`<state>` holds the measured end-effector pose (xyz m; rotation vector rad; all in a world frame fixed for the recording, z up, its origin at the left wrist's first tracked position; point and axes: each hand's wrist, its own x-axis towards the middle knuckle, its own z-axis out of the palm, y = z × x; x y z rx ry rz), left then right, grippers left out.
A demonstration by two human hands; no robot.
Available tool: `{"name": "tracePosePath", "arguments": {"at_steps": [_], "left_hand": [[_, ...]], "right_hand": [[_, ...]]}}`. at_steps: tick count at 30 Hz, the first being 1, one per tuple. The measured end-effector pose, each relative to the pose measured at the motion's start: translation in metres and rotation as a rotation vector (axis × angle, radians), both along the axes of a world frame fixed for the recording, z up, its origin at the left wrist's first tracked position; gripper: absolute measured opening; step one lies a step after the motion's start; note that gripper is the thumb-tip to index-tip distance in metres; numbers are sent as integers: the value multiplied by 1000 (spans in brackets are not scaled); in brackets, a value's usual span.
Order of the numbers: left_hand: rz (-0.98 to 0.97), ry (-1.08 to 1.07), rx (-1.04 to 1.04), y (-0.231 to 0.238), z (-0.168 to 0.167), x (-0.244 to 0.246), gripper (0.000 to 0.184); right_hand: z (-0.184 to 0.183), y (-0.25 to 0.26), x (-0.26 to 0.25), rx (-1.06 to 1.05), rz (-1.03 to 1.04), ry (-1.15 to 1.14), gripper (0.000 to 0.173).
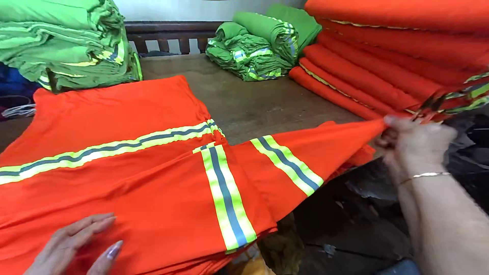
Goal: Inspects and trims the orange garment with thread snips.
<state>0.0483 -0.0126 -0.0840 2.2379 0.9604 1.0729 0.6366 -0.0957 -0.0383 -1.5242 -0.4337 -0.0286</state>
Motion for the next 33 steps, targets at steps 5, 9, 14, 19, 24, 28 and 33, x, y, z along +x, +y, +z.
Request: {"name": "tracePosePath", "arguments": {"at_steps": [5, 9, 14, 19, 24, 28, 33], "left_hand": [[-197, -636, -661, -20, 20, 11, 48], [-320, -1009, -996, -27, 20, 3, 98], [-131, -1083, -1047, -47, 14, -24, 72], [22, -1079, -1043, -53, 10, -32, 44], [237, -849, -453, -63, -12, -8, 14], [81, -362, 183, -81, -19, 11, 23], [-110, -441, 85, -93, -29, 24, 29]], "right_hand": [[95, 24, -108, 250, 624, -587, 12], [49, 20, -274, -14, 1105, -1349, 10], [-50, 7, -338, -302, 1444, -1289, 31], [-54, -9, -338, -290, 1475, -859, 31], [-45, -23, -359, -95, 1425, -260, 16], [-49, -39, -374, -38, 1407, 71, 43], [-45, -55, -381, -84, 1180, 181, 40]]}}
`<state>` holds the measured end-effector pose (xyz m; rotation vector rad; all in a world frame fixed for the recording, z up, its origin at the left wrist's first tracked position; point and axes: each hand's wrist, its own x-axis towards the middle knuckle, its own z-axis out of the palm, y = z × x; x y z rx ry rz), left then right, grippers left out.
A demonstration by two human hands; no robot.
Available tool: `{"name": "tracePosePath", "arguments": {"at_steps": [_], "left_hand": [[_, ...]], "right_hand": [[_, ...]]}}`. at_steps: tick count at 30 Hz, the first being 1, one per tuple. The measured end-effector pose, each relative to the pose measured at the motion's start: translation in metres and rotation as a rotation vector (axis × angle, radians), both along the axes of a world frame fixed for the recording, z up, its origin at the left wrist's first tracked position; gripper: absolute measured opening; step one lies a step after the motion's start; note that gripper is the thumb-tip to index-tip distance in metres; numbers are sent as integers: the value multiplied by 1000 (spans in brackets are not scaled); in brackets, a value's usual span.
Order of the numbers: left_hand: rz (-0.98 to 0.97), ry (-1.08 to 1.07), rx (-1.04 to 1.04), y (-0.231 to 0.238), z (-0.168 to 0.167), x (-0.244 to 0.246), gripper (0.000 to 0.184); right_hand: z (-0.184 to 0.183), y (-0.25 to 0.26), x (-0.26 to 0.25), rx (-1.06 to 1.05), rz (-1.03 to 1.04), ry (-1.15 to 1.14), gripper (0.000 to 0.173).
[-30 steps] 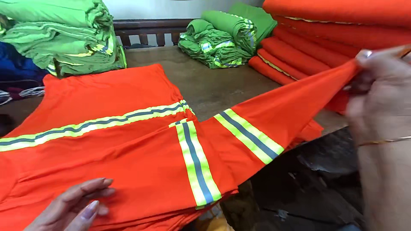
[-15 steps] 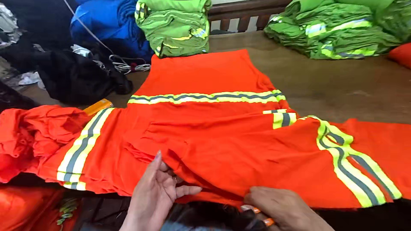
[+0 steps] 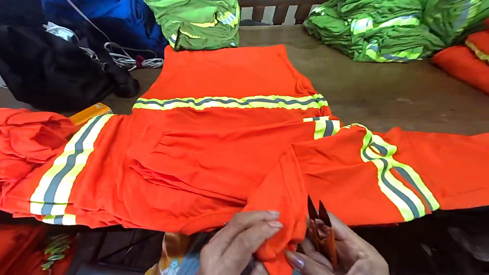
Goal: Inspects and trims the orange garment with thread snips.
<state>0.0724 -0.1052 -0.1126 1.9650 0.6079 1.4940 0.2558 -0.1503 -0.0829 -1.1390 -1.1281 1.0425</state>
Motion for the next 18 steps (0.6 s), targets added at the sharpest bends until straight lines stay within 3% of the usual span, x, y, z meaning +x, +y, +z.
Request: {"name": "tracePosePath", "arguments": {"at_steps": [4, 9, 11, 14, 18], "left_hand": [[-46, -75, -156, 1, -3, -10, 34], [137, 287, -26, -4, 14, -20, 67], [187, 298, -26, -9, 18, -16, 53], [117, 148, -142, -10, 16, -13, 18], [1, -76, -329, -8, 16, -14, 12]], "right_hand": [[-10, -6, 15, 52, 93, 107, 43], [6, -1, 8, 69, 52, 105, 35], [11, 3, 1, 69, 55, 135, 28], [13, 8, -5, 85, 87, 172, 19], [13, 3, -1, 68, 123, 18, 31]]}}
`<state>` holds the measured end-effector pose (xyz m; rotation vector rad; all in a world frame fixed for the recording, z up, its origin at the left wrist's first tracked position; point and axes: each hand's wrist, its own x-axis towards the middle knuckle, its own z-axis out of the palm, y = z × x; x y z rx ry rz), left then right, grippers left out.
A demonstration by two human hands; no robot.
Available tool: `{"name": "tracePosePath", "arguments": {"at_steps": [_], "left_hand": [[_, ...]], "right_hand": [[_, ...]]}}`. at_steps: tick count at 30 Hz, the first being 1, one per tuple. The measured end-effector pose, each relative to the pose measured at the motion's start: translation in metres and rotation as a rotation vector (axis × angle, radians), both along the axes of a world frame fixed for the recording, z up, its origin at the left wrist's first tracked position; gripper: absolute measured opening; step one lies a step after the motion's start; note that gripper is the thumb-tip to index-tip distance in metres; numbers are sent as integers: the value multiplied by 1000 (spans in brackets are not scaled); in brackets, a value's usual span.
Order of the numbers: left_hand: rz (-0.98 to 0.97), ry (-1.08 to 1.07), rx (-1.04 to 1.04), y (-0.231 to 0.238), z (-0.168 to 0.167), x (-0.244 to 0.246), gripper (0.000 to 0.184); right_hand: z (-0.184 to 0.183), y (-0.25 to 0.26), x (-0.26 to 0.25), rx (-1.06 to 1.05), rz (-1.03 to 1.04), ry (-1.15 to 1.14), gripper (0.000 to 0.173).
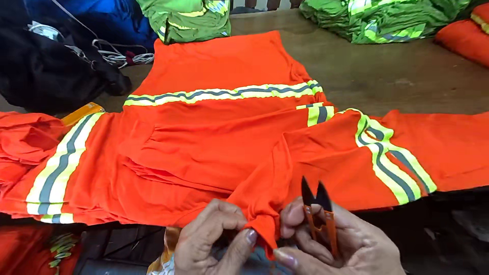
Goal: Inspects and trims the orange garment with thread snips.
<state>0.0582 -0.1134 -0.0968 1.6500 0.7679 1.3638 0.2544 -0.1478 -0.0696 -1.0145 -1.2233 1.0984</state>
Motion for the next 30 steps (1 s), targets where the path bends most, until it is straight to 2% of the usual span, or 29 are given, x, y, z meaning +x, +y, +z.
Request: {"name": "tracePosePath", "arguments": {"at_steps": [2, 4, 7, 9, 11, 14, 16, 20, 23, 25, 27, 30], "left_hand": [[-70, -100, -75, 1, 1, 1, 11], [-117, -142, -114, 0, 2, 3, 15], [-80, -145, -84, 1, 4, 6, 19], [-26, -179, -69, 0, 11, 7, 22], [44, -192, -27, 1, 17, 9, 19], [117, -30, 44, 1, 12, 10, 14], [86, 56, 106, -2, 8, 14, 16], [9, 67, 156, -6, 7, 20, 13], [-30, 67, 146, -5, 10, 16, 17], [-57, 178, 195, -1, 9, 13, 22], [-35, 285, 255, 5, 5, 10, 19], [13, 268, 244, 9, 1, 12, 10]], "right_hand": [[1, -4, -4, -47, -6, -57, 32], [-1, -7, -8, -30, -9, -87, 25], [-7, -5, -6, 89, -76, -263, 8], [-10, -3, -1, 126, -143, -368, 9], [-11, -4, 4, 118, -126, -303, 9], [-3, -10, 12, 86, 14, -165, 24], [4, -12, 10, 96, 38, -200, 28], [0, -8, 0, 136, -56, -269, 11], [-6, -7, 8, 121, -30, -266, 9], [-5, -11, 14, 0, -38, -136, 11], [-3, -11, 16, -131, -43, 117, 14], [4, -10, 11, -266, -15, 469, 13]]}}
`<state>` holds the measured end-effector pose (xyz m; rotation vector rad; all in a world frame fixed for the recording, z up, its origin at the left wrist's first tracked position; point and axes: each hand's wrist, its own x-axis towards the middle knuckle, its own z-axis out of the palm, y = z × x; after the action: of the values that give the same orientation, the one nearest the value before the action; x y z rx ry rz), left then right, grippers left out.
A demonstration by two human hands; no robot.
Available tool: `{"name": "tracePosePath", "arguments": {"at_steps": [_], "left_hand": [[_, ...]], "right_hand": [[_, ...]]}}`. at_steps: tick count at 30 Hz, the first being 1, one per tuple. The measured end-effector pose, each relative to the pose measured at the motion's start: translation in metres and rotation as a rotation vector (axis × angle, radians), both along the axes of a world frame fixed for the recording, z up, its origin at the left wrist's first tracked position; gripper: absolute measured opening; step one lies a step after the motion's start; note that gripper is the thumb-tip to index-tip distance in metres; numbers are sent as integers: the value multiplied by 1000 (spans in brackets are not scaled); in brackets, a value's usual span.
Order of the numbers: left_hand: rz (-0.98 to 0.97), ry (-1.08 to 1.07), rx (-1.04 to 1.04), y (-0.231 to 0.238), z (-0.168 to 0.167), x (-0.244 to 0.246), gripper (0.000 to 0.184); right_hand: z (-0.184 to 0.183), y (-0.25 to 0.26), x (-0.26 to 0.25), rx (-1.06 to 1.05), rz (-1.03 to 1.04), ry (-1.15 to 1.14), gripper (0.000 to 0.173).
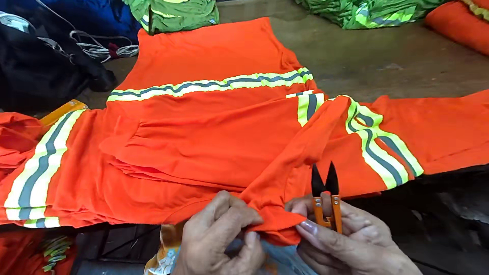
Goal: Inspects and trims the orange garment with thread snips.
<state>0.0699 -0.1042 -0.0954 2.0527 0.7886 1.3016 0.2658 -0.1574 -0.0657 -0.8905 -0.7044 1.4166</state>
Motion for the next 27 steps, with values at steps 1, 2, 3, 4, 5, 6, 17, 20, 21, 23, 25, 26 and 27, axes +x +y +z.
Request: {"name": "tracePosePath", "arguments": {"at_steps": [1, 2, 3, 4, 5, 6, 17, 20, 21, 23, 25, 26, 27], "left_hand": [[19, -6, -9, 0, 0, 1, 10], [36, 5, -15, 0, 0, 3, 10], [41, 21, -27, 0, -1, 3, 9], [27, 25, -60, 1, -1, 3, 8], [-5, 4, -122, 1, -1, 3, 8], [-60, -39, -215, 2, -1, 2, 8], [-33, -10, -109, 4, -4, 7, 9], [-51, 145, -77, 0, -10, 11, 18], [-34, 188, -51, 0, -9, 13, 19], [25, 215, -27, 0, -4, 16, 16], [7, 154, -135, 3, -1, 17, 17], [-56, 74, -265, 6, 1, 14, 17], [-155, -43, -434, 9, 2, 10, 17]], "right_hand": [[4, 1, -3, -54, -5, 126, 13], [7, 1, -4, -86, 11, 249, 12], [5, 0, -4, -96, 25, 348, 12], [2, 0, -4, -90, 43, 398, 11], [-3, 0, -4, -60, 71, 379, 10], [-10, 1, -3, -4, 85, 266, 9], [-25, -3, 3, 121, -169, -422, 10], [4, 1, 4, -97, -214, 78, 16], [7, 1, 4, -112, -198, 185, 15], [5, -1, 3, -123, -126, 330, 10], [-1, -1, 6, -133, -65, 372, 6], [-5, 1, 8, -149, -46, 353, 8], [-8, 3, 10, -183, -39, 312, 9]]}}
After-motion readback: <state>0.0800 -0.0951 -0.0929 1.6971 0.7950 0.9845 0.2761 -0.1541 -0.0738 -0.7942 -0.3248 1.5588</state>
